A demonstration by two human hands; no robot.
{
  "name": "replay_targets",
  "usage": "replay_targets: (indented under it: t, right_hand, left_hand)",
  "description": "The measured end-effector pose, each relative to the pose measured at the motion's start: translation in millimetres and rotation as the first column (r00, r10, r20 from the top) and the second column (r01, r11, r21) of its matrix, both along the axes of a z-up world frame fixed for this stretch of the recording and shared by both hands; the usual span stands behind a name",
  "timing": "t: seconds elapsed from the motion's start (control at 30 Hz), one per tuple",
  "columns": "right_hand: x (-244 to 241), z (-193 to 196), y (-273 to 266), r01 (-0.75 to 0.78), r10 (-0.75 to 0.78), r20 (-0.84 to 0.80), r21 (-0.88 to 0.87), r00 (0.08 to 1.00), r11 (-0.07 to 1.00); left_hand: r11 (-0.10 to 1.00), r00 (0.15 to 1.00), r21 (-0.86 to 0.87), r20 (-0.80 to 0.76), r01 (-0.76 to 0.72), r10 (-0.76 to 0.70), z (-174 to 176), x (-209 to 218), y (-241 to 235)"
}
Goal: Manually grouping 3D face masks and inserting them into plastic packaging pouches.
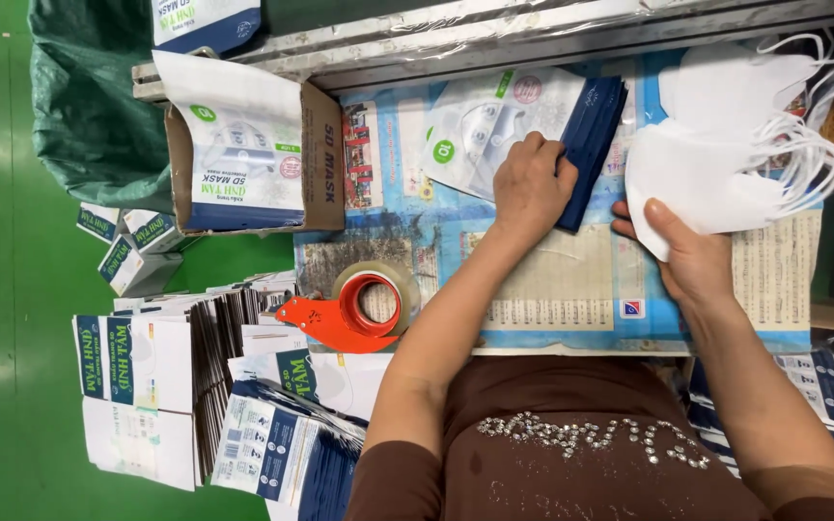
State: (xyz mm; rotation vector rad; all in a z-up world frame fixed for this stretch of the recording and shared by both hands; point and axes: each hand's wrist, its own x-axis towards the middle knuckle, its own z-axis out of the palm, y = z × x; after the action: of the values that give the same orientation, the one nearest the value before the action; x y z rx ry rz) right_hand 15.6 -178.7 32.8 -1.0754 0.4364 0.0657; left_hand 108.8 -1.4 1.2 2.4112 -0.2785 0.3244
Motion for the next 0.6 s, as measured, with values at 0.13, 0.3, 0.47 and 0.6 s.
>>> replay_targets:
  t: [0.13, 0.3, 0.47, 0.6]
  right_hand:
    - [0.5, 0.6, 3.8, 0.022, -0.022, 0.037, -0.001, 0.999, 1.000]
    - [-5.4, 0.5, 5.2, -0.003, 0.006, 0.053, -0.054, 0.999, 0.999]
    - [-14.5, -38.7, -0.1, 0.036, -0.024, 0.059, -0.205, 0.998, 0.978]
    - [-12.5, -51.8, -0.4, 0.105, -0.107, 0.006, -0.273, 0.994, 0.956]
  left_hand:
    - [1.000, 1.000, -0.004, -0.011, -0.019, 0.019, -0.4, 1.4, -3.6]
    - [0.999, 0.993, -0.020, -0.116, -0.030, 0.027, 8.2, -0.3, -3.4]
    - [1.000, 0.998, 0.012, -0.052, 0.021, -0.020, 4.1, -5.0, -2.7]
    - [0.993, 0.999, 0.112, -0.022, -0.028, 0.031, -18.0, -4.2, -6.3]
